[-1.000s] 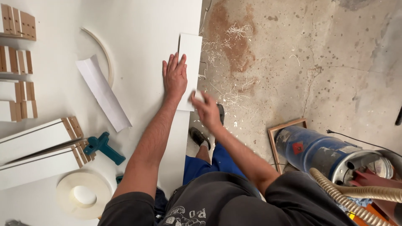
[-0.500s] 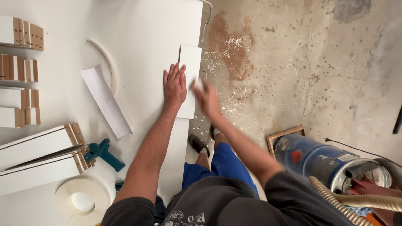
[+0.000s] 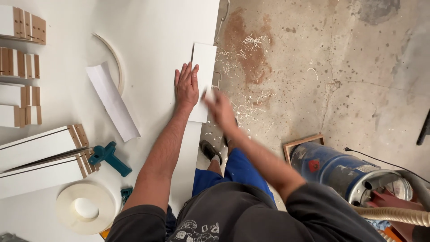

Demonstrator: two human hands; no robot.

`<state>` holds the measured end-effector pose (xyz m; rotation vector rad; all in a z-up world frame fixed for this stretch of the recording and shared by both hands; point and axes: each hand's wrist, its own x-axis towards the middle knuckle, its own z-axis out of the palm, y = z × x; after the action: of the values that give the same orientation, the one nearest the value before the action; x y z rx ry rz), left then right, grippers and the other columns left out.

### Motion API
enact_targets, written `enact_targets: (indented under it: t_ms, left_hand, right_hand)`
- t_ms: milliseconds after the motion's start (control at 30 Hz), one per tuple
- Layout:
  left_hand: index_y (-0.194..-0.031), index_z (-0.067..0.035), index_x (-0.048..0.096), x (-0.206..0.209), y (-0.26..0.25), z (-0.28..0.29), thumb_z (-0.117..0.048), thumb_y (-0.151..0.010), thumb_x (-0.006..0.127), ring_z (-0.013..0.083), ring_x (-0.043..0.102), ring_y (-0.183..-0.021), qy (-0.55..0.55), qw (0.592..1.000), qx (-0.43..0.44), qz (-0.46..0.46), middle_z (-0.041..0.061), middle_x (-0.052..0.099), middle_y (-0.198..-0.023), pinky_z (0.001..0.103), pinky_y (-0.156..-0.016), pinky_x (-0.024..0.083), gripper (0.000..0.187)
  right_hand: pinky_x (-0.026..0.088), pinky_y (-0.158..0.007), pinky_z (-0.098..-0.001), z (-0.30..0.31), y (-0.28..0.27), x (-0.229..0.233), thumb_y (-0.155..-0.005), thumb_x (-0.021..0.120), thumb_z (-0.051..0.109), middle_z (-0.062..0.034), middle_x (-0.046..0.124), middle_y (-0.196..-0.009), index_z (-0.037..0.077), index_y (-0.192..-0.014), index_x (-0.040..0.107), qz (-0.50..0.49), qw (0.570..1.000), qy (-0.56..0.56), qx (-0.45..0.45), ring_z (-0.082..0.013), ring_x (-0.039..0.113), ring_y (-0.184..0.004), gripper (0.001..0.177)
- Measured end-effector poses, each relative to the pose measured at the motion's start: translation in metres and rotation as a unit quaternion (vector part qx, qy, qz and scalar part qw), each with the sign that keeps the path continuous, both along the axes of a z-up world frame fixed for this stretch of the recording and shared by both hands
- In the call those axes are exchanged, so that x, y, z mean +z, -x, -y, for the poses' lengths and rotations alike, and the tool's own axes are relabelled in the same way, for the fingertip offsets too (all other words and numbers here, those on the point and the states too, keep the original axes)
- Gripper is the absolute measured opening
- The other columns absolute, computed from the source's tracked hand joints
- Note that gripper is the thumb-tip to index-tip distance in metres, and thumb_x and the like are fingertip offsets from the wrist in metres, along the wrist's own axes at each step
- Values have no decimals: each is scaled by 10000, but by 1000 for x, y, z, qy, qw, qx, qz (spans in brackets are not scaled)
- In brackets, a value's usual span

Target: The person sands the edges of a white rectangular board using a sanding block and a sanding sponge. They flip the board to work on different sides and then use a yellow utility knife to scrape the surface. The person also uses a clothes iron on a white strip of material and a blue hand tool to press the edge of the board.

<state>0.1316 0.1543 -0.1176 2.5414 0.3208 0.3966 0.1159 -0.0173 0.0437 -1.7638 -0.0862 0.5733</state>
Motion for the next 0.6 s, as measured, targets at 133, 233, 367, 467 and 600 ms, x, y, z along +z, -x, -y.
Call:
enact_targets:
  t_ms: [133,233,367,467,600]
  left_hand:
    - [-1459,-306,587,-4,-1,3,-376,-1130,303,178,423,-1465,0,1000,1,1,-4,525,-1541,414,-1258,143,440]
    - [-1457,-300,589,-6,-1,3,-360,-1130,333,173,430,-1458,-23,1000,5,5,-7,534,-1533,409,-1255,158,419]
    - [-1440,-291,616,-7,-3,3,-374,-1119,422,186,437,-1453,-43,999,7,9,6,549,-1520,423,-1251,173,384]
    - [-1435,-289,623,-13,-4,0,-346,-1089,525,205,454,-1442,-51,998,2,23,20,558,-1512,443,-1240,198,364]
    - [-1459,-254,598,-10,-4,3,-289,-1064,577,247,455,-1442,-46,999,-11,20,55,548,-1520,480,-1229,226,398]
  right_hand:
    - [515,-976,-509,29,144,-105,-1017,567,165,-244,634,-1281,174,-1194,751,497,846,81,173,-449,606,-1210,255]
    - [533,-977,-446,-1,162,-94,-1008,643,144,-190,661,-1220,163,-1109,764,497,851,48,162,-382,641,-1186,158]
    - [542,-973,-440,-27,142,-88,-937,727,201,-128,688,-1134,140,-982,747,486,855,-58,173,-340,656,-1153,79]
    - [549,-850,-437,-7,106,-99,-891,796,203,-140,675,-987,69,-1007,718,384,921,-48,34,-336,669,-984,194]
    - [511,-881,-378,16,65,-140,-773,964,347,-159,616,-1077,-80,-1395,491,-118,989,-80,-47,-256,615,-1024,890]
